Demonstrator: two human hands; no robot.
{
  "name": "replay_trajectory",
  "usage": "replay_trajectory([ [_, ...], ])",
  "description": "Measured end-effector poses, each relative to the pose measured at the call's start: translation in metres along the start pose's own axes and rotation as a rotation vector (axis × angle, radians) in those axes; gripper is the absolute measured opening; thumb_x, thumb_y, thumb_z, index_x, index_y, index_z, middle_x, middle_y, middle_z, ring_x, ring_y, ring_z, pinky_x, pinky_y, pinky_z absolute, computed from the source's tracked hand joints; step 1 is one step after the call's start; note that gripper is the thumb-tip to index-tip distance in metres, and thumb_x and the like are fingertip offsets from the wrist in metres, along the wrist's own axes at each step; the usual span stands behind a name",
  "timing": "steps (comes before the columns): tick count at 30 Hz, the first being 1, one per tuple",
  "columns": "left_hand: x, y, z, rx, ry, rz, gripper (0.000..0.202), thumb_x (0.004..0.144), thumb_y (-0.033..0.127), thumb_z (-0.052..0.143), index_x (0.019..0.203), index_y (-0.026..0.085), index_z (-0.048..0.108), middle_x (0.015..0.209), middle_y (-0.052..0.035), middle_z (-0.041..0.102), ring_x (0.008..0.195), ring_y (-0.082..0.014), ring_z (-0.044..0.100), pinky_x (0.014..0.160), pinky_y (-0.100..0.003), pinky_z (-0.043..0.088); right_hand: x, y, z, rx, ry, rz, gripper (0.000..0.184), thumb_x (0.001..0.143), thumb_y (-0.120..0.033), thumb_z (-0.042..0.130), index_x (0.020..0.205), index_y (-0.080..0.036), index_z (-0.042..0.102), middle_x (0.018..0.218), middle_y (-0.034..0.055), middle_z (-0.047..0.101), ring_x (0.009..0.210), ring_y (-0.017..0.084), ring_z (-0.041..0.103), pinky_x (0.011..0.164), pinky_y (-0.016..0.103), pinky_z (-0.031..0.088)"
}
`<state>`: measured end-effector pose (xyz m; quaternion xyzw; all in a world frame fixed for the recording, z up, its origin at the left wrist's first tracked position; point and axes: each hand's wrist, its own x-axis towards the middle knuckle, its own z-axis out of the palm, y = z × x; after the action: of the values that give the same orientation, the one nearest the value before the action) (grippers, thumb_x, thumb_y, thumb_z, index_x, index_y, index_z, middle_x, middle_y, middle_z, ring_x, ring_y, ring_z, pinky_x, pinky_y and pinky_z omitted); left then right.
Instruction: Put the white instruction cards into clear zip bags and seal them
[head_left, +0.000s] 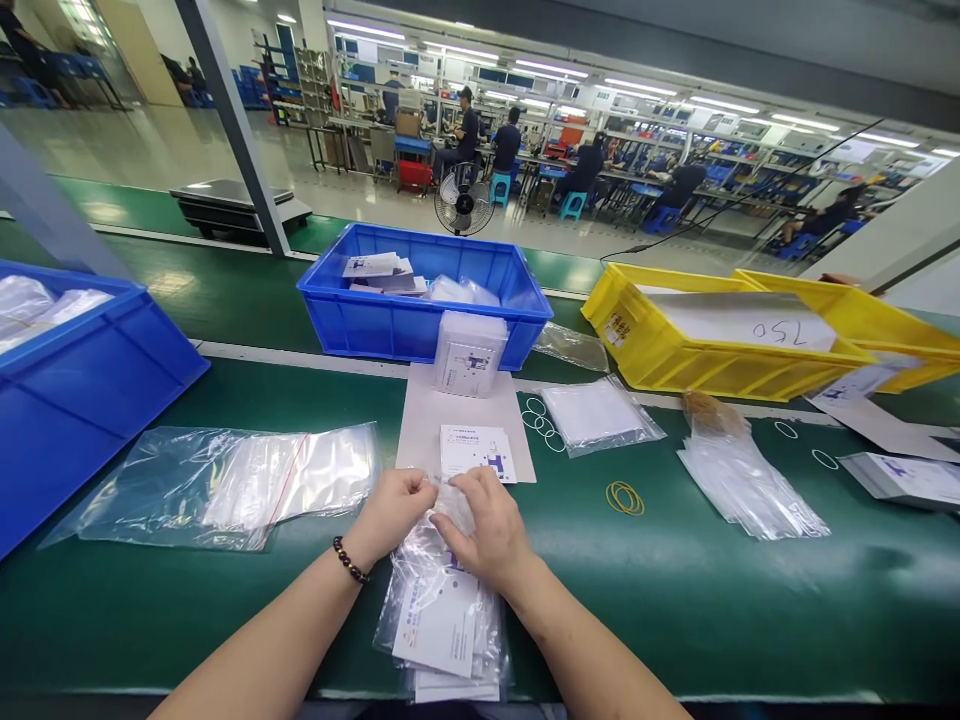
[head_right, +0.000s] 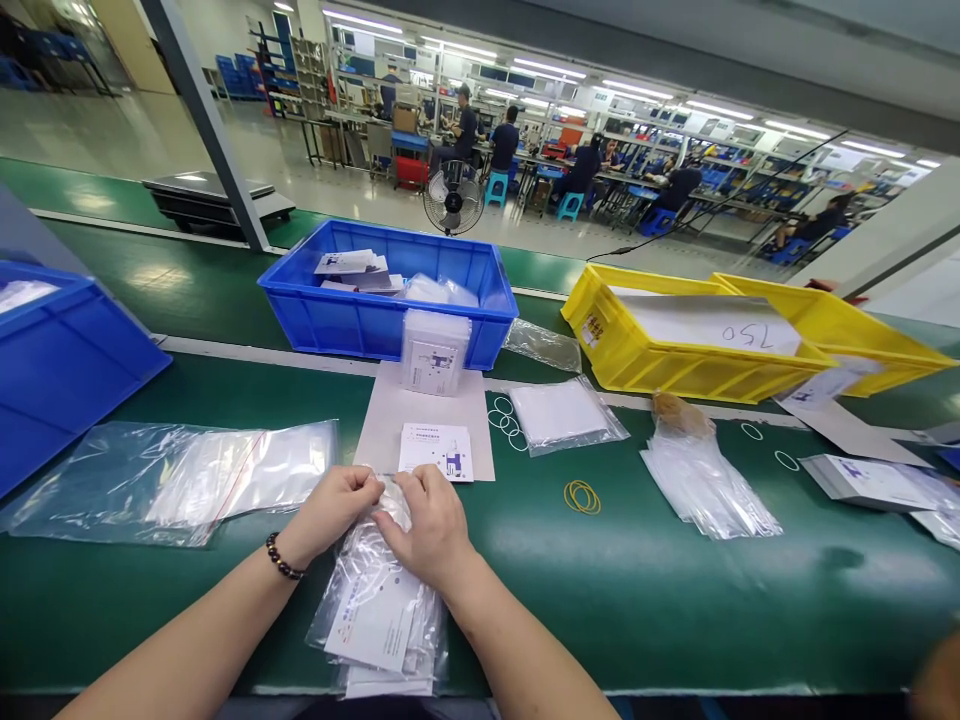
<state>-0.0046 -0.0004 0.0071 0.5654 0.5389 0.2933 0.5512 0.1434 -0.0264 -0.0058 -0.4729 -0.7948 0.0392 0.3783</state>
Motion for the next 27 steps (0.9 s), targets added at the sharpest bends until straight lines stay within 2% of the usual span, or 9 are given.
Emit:
replay_trajectory([
  [2,0.000,0.002,-0.006,-0.018,0.006,0.015,0.035,0.066,0.043,0.047,0.047,0.019,0.032,0.046,0.0045,0.030,0.046,-0.0090,0.029,0.046,-0.021,0.023,0.000,-0.001,-0.002,0.043,-0.081,-0.017,0.018,0.083,-0.021,0.042,0.083,-0.014,0.058,0.070,0.0067,0.054,0.063,0.016,0.049,0.057,0.027,0.040],
  [5,-0.003,0.006,-0.013,0.115,0.110,0.314,0.027,0.077,0.039,0.042,0.065,0.017,0.052,0.067,-0.0027,0.052,0.068,-0.0162,0.047,0.064,-0.026,0.038,0.001,0.003,-0.007,0.265,-0.190,0.063,0.022,0.084,-0.015,0.039,0.079,-0.015,0.060,0.066,0.0037,0.056,0.060,0.013,0.051,0.058,0.024,0.041],
  [8,-0.006,0.008,-0.021,0.343,-0.011,0.573,0.017,0.078,0.030,0.046,0.081,0.020,0.059,0.083,-0.0053,0.058,0.090,-0.0201,0.048,0.084,-0.031,0.035,0.004,0.009,-0.018,0.489,-0.321,0.182,0.019,0.082,-0.014,0.043,0.081,-0.016,0.063,0.067,0.0016,0.058,0.062,0.012,0.054,0.060,0.022,0.042],
  [10,-0.006,0.007,-0.025,0.442,-0.142,0.505,0.013,0.076,0.027,0.051,0.071,0.019,0.059,0.072,-0.0034,0.056,0.079,-0.0186,0.049,0.077,-0.029,0.037,0.006,0.013,-0.025,0.557,-0.465,0.269,0.016,0.079,-0.014,0.047,0.071,-0.016,0.062,0.060,-0.0016,0.054,0.056,0.010,0.050,0.055,0.021,0.040],
  [13,-0.005,0.006,-0.030,0.476,-0.175,0.331,0.018,0.072,0.028,0.055,0.058,0.018,0.053,0.064,-0.0008,0.051,0.065,-0.0155,0.047,0.063,-0.025,0.035,0.009,0.019,-0.034,0.591,-0.619,0.292,0.024,0.076,-0.019,0.055,0.053,-0.015,0.052,0.054,-0.0037,0.046,0.051,0.008,0.043,0.050,0.020,0.037],
  [16,-0.004,0.005,-0.032,0.421,-0.220,0.250,0.021,0.073,0.029,0.052,0.056,0.017,0.048,0.059,0.0013,0.048,0.057,-0.0130,0.043,0.055,-0.023,0.031,0.011,0.029,-0.034,0.491,-0.515,0.241,0.029,0.080,-0.024,0.053,0.052,-0.015,0.054,0.065,-0.0003,0.049,0.061,0.010,0.048,0.059,0.023,0.041],
  [22,-0.004,0.003,-0.032,0.257,-0.302,0.199,0.024,0.075,0.034,0.048,0.060,0.016,0.048,0.057,0.0031,0.042,0.054,-0.0106,0.038,0.052,-0.021,0.029,0.002,0.066,-0.016,-0.287,-0.120,0.296,0.015,0.078,-0.023,0.055,0.081,-0.023,0.070,0.095,0.0103,0.054,0.086,0.024,0.047,0.071,0.039,0.039],
  [25,-0.004,0.005,-0.030,0.209,-0.323,0.180,0.020,0.073,0.032,0.052,0.063,0.015,0.052,0.059,0.0021,0.046,0.055,-0.0107,0.040,0.053,-0.020,0.031,-0.002,0.082,-0.009,-0.425,-0.030,0.367,0.017,0.073,-0.026,0.060,0.087,-0.023,0.069,0.106,0.0126,0.054,0.092,0.028,0.047,0.071,0.041,0.040],
  [27,-0.005,0.006,-0.029,0.199,-0.346,0.166,0.018,0.071,0.031,0.054,0.064,0.015,0.055,0.061,0.0010,0.049,0.057,-0.0112,0.042,0.054,-0.020,0.033,-0.002,0.089,-0.008,-0.408,-0.002,0.441,0.026,0.071,-0.029,0.062,0.096,-0.020,0.066,0.097,0.0130,0.057,0.086,0.027,0.050,0.068,0.039,0.041],
])
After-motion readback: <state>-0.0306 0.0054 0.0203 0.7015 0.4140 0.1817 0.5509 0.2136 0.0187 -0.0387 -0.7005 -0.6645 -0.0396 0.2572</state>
